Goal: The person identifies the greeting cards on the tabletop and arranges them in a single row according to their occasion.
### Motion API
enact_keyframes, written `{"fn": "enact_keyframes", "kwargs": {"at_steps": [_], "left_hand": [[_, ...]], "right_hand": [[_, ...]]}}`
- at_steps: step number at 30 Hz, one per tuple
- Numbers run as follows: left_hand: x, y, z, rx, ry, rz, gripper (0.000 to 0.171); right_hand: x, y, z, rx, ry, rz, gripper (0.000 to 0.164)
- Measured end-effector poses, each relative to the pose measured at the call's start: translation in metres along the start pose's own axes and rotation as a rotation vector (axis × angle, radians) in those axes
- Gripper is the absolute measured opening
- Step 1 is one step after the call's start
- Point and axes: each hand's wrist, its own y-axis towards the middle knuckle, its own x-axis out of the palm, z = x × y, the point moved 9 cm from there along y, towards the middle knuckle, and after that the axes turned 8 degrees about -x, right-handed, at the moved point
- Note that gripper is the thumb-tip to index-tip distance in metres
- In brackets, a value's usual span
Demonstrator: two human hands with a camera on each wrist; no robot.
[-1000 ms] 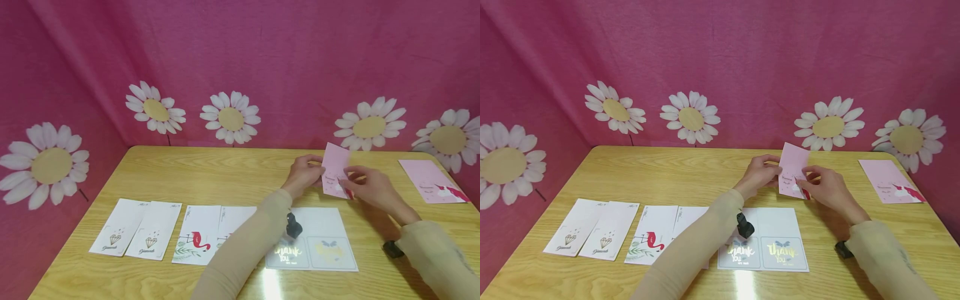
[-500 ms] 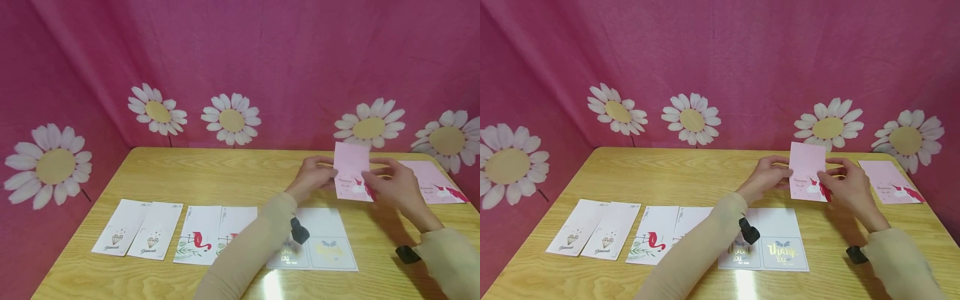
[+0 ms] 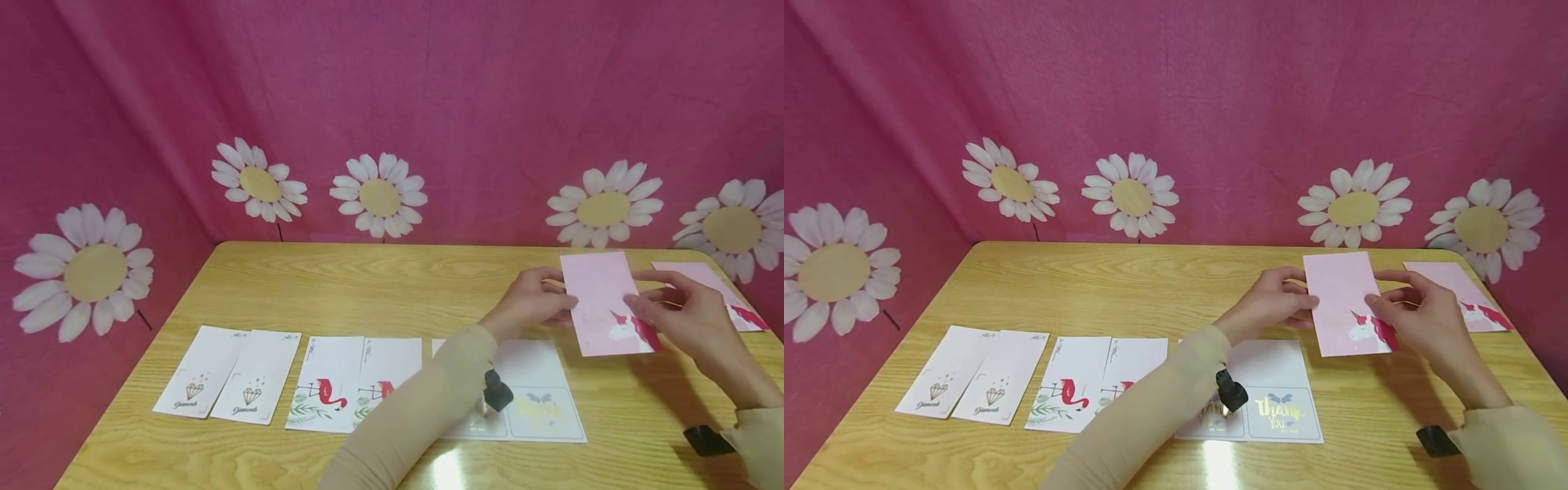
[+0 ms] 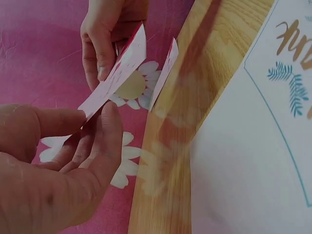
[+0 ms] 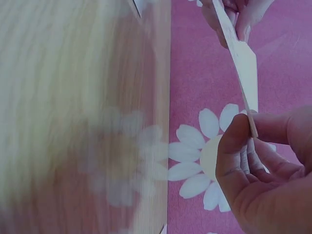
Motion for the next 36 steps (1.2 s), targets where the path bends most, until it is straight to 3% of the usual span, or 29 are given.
{"fn": "enact_keyframes", "kwargs": {"at_steps": [6,10,17,24,27,30,36], "left_hand": [[0.002,-0.002,0.004,0.034,0.037,0.007,0.029],[0.007,-0.002,0.006,0.049,0.138,-0.013,0.031],[0.012,-0.001,0.010,0.135,0.421,0.025,0.026],[0.019,-0.002,0.009,0.214,0.737,0.067,0.012],[0.022,-0.001,0.005,0.207,0.858,0.077,0.012],[0.026,0.001,0.000,0.195,0.961,0.081,0.011],[0.029,0.002,-0.006,0.181,1.104,0.125,0.011]], "right_hand": [[-0.008,-0.015,0.003,-0.038,0.033,0.017,0.032],[-0.015,-0.023,0.006,-0.043,0.046,0.030,0.034],[-0.018,-0.040,0.016,-0.059,0.034,0.014,0.042],[-0.013,-0.056,0.032,0.029,-0.041,-0.022,0.042],[-0.010,-0.059,0.037,0.059,-0.131,-0.056,0.042],[-0.008,-0.060,0.040,0.069,-0.216,-0.095,0.054],[0.002,-0.062,0.039,0.035,-0.279,-0.174,0.071]]}}
